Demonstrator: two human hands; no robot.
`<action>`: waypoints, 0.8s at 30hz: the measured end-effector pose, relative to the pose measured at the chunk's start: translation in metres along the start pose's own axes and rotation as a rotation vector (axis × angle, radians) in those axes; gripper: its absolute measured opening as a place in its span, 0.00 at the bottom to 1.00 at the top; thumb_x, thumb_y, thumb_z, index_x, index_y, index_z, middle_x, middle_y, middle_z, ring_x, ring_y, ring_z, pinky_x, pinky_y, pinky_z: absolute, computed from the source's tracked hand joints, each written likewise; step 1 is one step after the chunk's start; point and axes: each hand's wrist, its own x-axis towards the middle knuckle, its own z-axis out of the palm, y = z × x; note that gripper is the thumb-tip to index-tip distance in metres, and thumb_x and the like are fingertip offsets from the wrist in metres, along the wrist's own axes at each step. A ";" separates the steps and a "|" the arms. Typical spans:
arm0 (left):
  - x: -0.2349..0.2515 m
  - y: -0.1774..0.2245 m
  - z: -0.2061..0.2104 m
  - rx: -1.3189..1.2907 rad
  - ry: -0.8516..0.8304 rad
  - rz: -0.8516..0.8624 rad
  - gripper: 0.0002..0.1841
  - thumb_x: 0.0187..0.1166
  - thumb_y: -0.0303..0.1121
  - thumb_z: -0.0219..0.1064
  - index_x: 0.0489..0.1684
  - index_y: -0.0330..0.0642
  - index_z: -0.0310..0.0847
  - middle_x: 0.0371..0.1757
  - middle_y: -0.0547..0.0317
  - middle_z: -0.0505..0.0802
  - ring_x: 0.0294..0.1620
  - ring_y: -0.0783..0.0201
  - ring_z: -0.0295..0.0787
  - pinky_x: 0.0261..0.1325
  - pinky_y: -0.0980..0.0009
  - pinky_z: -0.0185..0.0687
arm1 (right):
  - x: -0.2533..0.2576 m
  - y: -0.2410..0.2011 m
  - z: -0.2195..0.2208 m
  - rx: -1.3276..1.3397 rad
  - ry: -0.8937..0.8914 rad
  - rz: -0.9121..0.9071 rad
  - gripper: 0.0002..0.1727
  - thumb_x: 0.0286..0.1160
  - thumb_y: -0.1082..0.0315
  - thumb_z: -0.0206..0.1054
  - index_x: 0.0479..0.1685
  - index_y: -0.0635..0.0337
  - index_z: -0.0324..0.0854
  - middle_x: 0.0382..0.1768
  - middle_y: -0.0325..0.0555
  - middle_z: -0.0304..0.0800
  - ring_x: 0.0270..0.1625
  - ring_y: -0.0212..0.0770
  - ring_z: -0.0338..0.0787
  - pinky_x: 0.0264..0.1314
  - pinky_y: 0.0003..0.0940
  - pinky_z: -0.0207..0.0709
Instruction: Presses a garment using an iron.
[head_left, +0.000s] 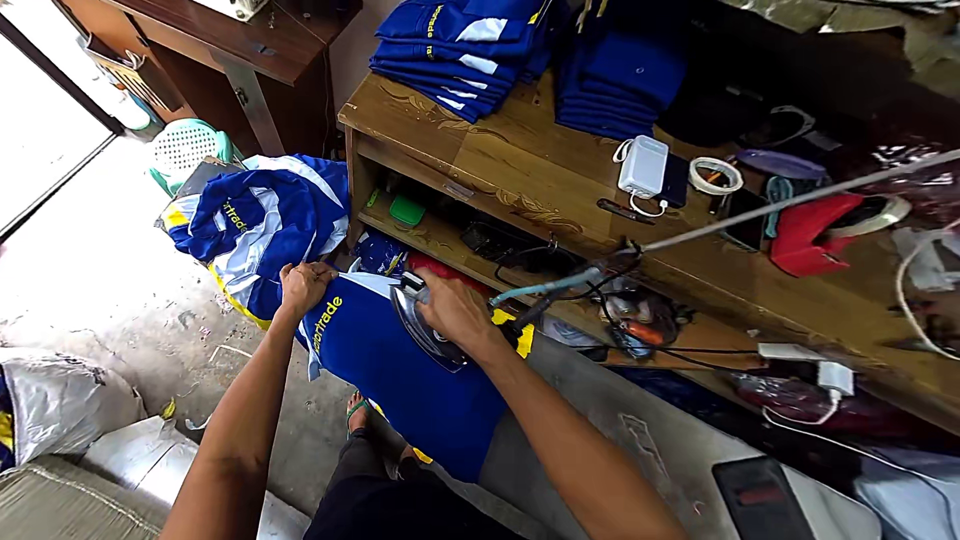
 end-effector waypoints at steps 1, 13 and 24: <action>0.000 0.000 0.000 0.001 0.000 -0.001 0.14 0.88 0.44 0.62 0.53 0.54 0.95 0.58 0.56 0.96 0.71 0.53 0.86 0.89 0.37 0.46 | -0.008 0.010 0.000 0.015 0.007 0.034 0.28 0.76 0.59 0.68 0.79 0.39 0.75 0.48 0.57 0.94 0.52 0.63 0.93 0.50 0.64 0.82; -0.031 0.036 0.045 0.184 0.271 0.348 0.19 0.89 0.36 0.52 0.65 0.42 0.88 0.82 0.42 0.79 0.90 0.39 0.63 0.88 0.28 0.43 | -0.169 0.125 0.057 0.099 0.091 0.006 0.27 0.74 0.56 0.70 0.76 0.38 0.80 0.42 0.53 0.95 0.41 0.59 0.95 0.42 0.62 0.85; 0.009 -0.004 0.021 0.413 -0.029 0.340 0.38 0.88 0.67 0.37 0.76 0.53 0.81 0.76 0.47 0.86 0.82 0.41 0.75 0.86 0.32 0.52 | -0.112 0.089 0.034 0.079 0.061 0.032 0.28 0.77 0.58 0.65 0.79 0.36 0.76 0.47 0.55 0.94 0.48 0.62 0.94 0.46 0.64 0.83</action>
